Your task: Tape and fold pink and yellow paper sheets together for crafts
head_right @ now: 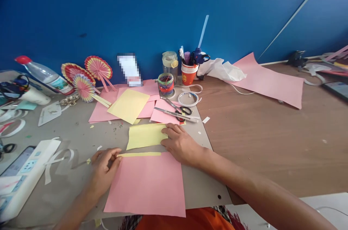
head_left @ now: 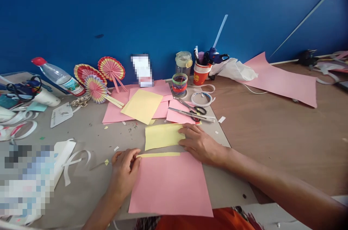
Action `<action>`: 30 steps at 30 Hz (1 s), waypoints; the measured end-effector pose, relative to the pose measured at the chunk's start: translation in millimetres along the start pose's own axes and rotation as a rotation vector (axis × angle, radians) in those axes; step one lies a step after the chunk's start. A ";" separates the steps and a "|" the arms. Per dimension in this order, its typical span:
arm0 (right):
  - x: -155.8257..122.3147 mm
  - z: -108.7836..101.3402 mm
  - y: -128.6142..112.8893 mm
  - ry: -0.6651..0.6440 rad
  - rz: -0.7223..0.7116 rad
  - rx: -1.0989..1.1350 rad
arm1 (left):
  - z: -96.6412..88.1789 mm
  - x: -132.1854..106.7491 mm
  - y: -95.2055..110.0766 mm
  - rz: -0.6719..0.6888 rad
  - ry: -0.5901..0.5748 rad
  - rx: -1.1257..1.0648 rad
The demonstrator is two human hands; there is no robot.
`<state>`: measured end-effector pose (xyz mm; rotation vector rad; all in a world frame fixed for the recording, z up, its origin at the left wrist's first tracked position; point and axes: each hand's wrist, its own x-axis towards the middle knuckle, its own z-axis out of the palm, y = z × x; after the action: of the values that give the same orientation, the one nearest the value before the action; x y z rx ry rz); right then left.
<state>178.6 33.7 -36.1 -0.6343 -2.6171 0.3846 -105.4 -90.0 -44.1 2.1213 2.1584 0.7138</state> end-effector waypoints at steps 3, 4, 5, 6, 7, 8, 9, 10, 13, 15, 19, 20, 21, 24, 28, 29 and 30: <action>2.6 5.0 3.3 0.030 0.025 -0.008 | 0.7 0.7 -2.7 0.025 0.001 0.007; 3.2 6.7 3.7 0.048 0.028 -0.032 | 1.0 1.3 -3.5 0.034 0.000 0.008; 3.4 8.2 4.0 0.057 0.027 -0.061 | 1.3 2.0 -4.2 0.039 0.003 0.008; 3.3 9.3 4.0 0.057 0.028 -0.091 | 1.7 2.8 -4.9 0.043 0.006 0.008; 3.0 9.9 4.0 0.052 0.030 -0.118 | 2.1 3.6 -5.6 0.046 0.011 0.009; 2.7 10.2 3.9 0.043 0.030 -0.138 | 2.5 4.5 -6.1 0.051 0.020 0.011; 2.3 10.3 3.9 0.036 0.029 -0.154 | 3.0 5.5 -6.6 0.060 0.029 0.014; 2.2 10.3 4.0 0.033 0.024 -0.165 | 3.5 6.6 -7.0 0.070 0.035 0.017; 3.6 9.6 5.4 0.057 0.008 -0.165 | 4.7 10.5 -7.1 0.089 0.029 0.023; 6.2 6.6 6.7 0.093 0.017 -0.141 | 5.1 13.6 -6.5 0.085 0.026 0.025; 13.6 -10.7 4.3 0.145 0.055 -0.082 | 4.3 21.9 -3.4 0.076 0.016 0.019; 15.6 -15.6 2.1 0.136 0.051 -0.046 | 3.9 24.4 -2.0 0.068 0.002 0.019; 17.7 -19.5 -0.7 0.115 0.035 -0.010 | 3.5 26.9 -0.3 0.056 -0.011 0.021; 25.2 -20.1 -9.2 0.019 -0.020 0.017 | 2.6 34.4 5.7 0.026 -0.046 0.027; 37.6 1.4 -11.7 -0.102 -0.024 -0.008 | 2.1 41.7 11.0 0.034 -0.056 0.020; 40.5 7.1 -10.7 -0.103 -0.031 -0.012 | 2.3 42.7 11.1 0.036 -0.056 0.016; 43.0 11.4 -9.4 -0.087 -0.041 -0.018 | 2.6 43.2 10.6 0.035 -0.055 0.012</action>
<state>135.1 44.8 -28.5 -0.5815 -2.7145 0.3846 -97.5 -48.4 -30.2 2.1636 2.1081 0.6380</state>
